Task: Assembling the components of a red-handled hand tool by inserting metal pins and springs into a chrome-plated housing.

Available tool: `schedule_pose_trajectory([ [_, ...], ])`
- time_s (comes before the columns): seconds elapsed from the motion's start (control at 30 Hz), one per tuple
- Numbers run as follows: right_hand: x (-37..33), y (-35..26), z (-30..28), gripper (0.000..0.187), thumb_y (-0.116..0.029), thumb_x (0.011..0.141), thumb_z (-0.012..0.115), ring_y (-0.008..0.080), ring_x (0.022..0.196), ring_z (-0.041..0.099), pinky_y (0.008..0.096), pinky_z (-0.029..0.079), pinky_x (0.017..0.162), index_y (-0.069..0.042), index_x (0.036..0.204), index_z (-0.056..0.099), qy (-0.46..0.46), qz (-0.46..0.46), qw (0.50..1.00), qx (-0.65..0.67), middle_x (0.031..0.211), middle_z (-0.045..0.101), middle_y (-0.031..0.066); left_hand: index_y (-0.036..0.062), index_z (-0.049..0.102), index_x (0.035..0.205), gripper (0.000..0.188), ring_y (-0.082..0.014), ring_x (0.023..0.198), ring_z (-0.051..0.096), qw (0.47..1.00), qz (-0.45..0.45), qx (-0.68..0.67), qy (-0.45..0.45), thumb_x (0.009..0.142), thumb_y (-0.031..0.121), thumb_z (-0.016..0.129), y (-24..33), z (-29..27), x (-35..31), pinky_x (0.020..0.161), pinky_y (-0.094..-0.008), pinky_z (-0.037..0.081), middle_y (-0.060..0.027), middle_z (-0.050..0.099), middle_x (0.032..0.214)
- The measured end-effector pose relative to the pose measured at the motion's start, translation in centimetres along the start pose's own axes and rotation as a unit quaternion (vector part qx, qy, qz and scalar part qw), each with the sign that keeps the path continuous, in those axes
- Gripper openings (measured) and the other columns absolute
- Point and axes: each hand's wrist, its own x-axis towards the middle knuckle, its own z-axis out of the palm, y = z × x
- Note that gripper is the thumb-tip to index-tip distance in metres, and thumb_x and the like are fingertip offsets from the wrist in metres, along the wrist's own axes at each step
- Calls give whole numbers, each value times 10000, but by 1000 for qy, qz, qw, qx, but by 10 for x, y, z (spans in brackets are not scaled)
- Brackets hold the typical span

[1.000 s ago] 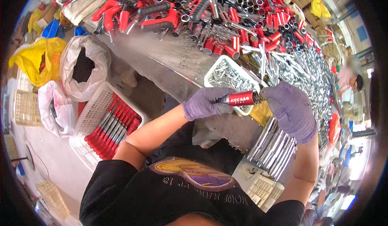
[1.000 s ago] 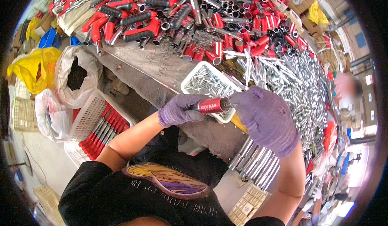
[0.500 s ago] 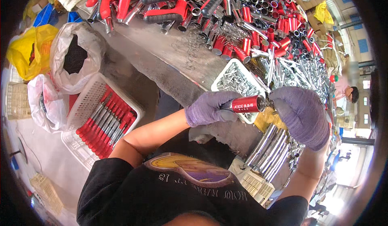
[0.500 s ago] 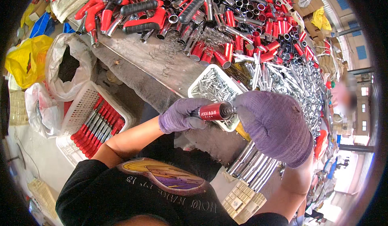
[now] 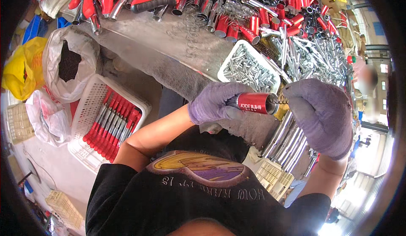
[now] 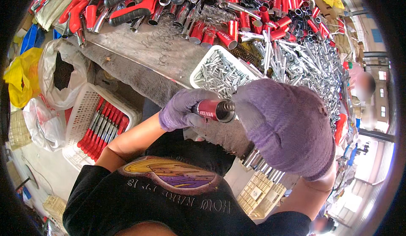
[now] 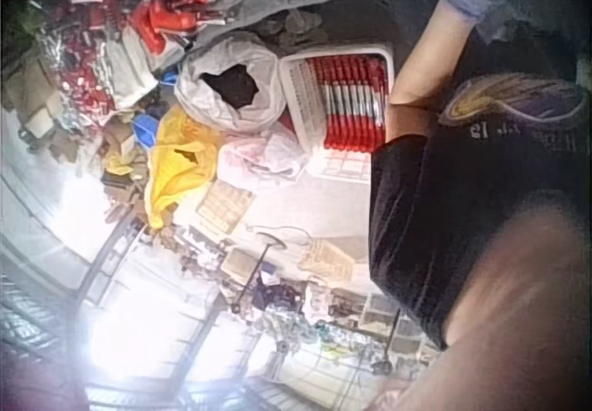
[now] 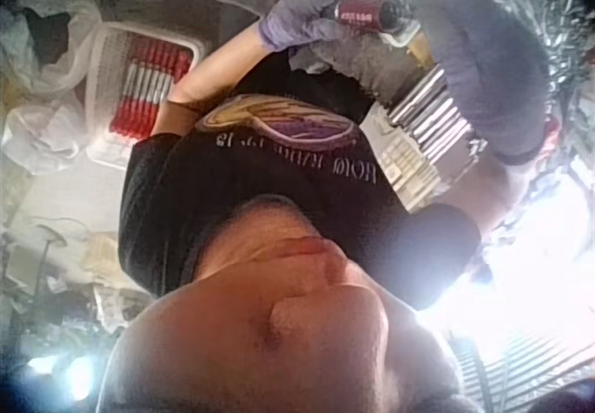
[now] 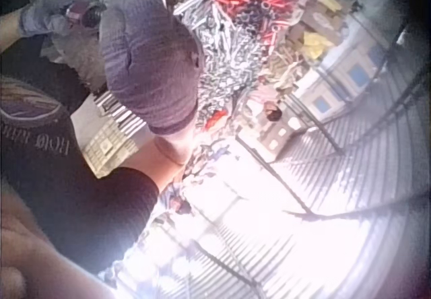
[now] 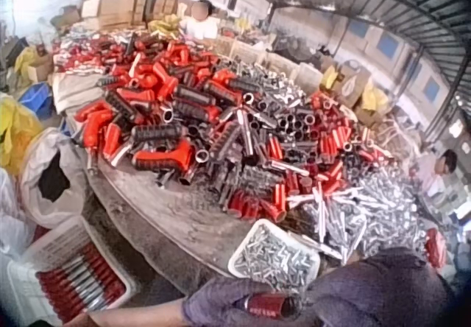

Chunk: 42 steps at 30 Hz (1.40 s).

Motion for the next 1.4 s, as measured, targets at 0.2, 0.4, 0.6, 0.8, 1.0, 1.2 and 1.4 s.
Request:
schedule_pose_trajectory([
  [0.2,-1,1,11,110,-88,732,634,227,660,636,307,478,624,-5,804,639,-15,69,995,75,730,640,140,45,541,1190,709,-221,927,637,998,38,51,16,685,509,722,-6,-1,2,817,-331,490,-115,645,1014],
  [0.4,79,55,-6,447,-330,892,517,61,624,518,202,430,577,5,1186,559,54,60,972,222,737,593,7,57,555,1164,685,-271,926,646,996,15,84,26,690,528,707,-5,-3,0,808,-340,487,-111,650,1015],
  [0.6,269,127,120,466,-431,873,478,299,950,607,376,452,881,-36,1103,570,16,66,997,42,1019,621,190,51,569,1150,612,-255,924,644,995,49,81,43,744,488,707,-4,5,0,813,-339,481,-125,640,997],
  [0.8,298,173,124,429,-340,747,620,327,933,620,358,483,837,-34,1048,625,139,132,964,184,995,639,179,24,559,1168,640,-146,902,605,999,-42,-22,17,731,454,743,13,10,4,820,-302,470,-89,636,994],
  [1.0,96,121,-17,551,-330,728,711,163,843,610,272,490,748,-10,1148,554,130,5,919,373,996,625,113,23,593,1117,592,-131,881,608,996,-92,18,-2,661,326,821,8,-3,2,801,-292,477,-68,663,942],
  [1.2,-69,83,-73,545,-323,662,787,191,790,637,316,511,748,-29,1067,571,79,-55,986,136,929,640,109,67,601,1082,498,-94,734,555,998,-56,28,-22,685,285,808,1,7,12,719,-268,475,-39,642,847],
  [1.4,-76,44,-47,382,-246,664,767,267,799,626,368,491,700,-107,989,623,-77,-103,987,-96,890,629,83,62,603,1081,517,-207,850,624,985,-44,136,-93,678,321,796,7,13,16,773,-307,485,-88,651,933],
])
